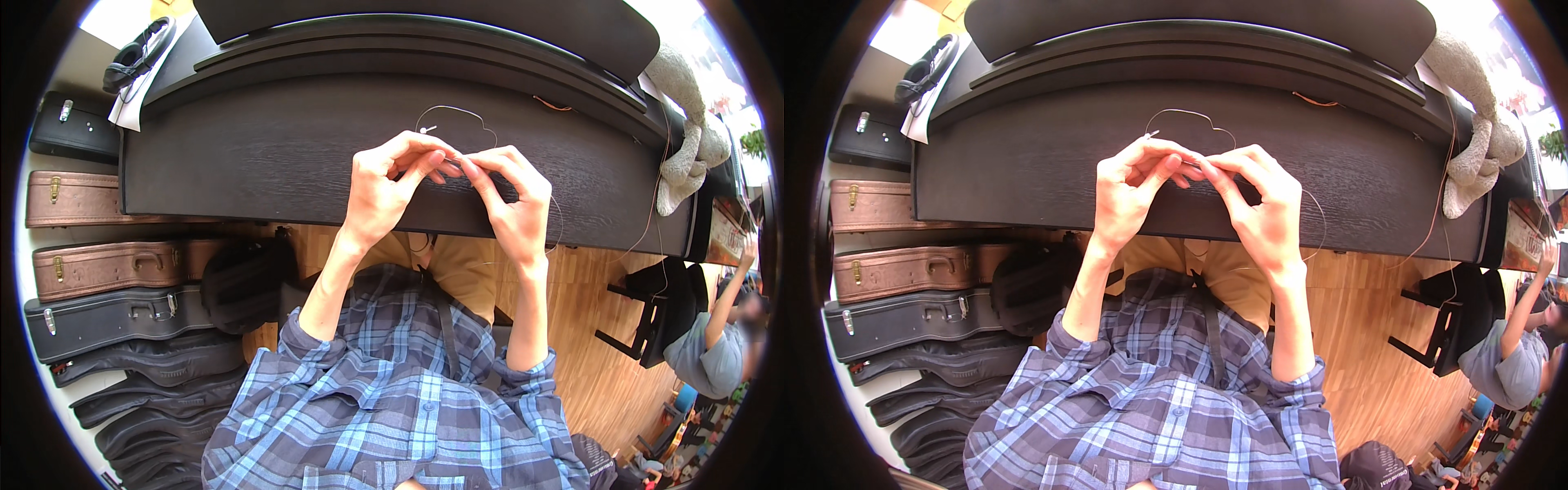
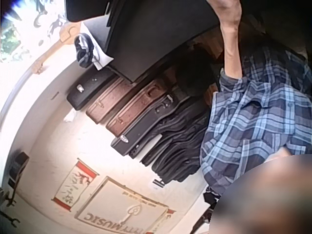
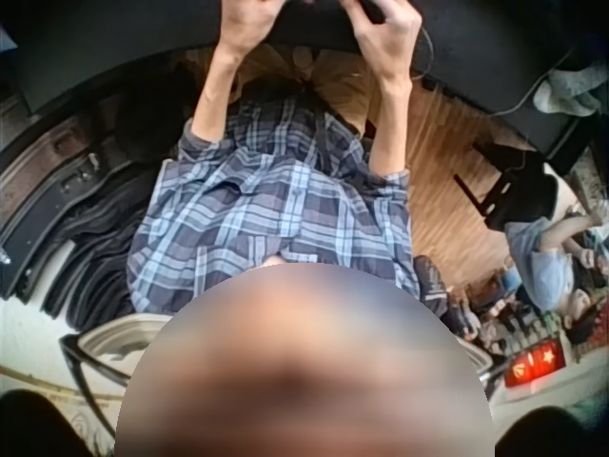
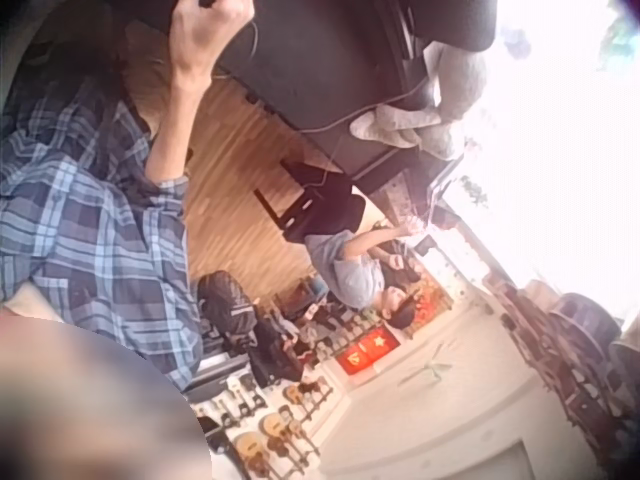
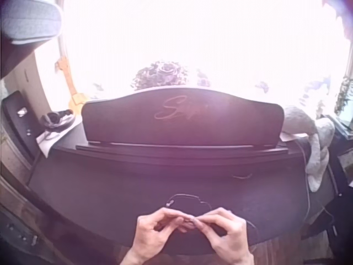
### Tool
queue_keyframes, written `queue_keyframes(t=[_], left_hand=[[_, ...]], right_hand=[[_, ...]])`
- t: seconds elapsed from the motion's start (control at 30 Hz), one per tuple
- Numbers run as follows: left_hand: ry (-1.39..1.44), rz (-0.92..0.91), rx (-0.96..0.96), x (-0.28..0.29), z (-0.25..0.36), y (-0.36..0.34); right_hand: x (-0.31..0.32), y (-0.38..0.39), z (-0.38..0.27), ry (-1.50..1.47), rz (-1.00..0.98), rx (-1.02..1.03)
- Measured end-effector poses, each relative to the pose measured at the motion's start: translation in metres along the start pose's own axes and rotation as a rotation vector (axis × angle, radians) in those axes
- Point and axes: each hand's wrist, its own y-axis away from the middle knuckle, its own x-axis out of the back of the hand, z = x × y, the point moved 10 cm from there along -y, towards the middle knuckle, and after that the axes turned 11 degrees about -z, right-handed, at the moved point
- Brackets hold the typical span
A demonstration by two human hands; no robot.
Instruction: The person holds a thin copper-colored wire and bends it into a loop, then straightens and re-bends it repeatedly. The hands manipulate the wire over a black piano surface while other people are visible in the background.
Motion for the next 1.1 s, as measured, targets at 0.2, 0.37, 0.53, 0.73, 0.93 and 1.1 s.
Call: queue_keyframes(t=[0.2,0.37,0.53,0.73,0.93,1.1], left_hand=[[0.045,0.05,0.002,0.007,0.0,0.002],[0.07,0.089,0.002,0.01,0.0,0.002],[-0.002,0.118,0.03,0.009,0.0,0.002],[-0.02,0.118,-0.002,0.006,-0.001,0.004],[-0.125,0.163,0.071,0.011,0.0,0.01],[-0.064,0.183,-0.003,0.009,0.007,0.006]], right_hand=[[0.001,0.002,0.001,0.029,0.019,0.001],[0.002,0.003,0.001,0.053,0.015,0.02],[0.001,0.003,0.002,0.026,0.025,0.011],[0.001,0.005,0.0,0.043,0.019,0.019],[0.005,0.007,-0.002,0.027,0.058,0.047],[0.001,0.009,0.005,-0.114,0.04,0.053]])
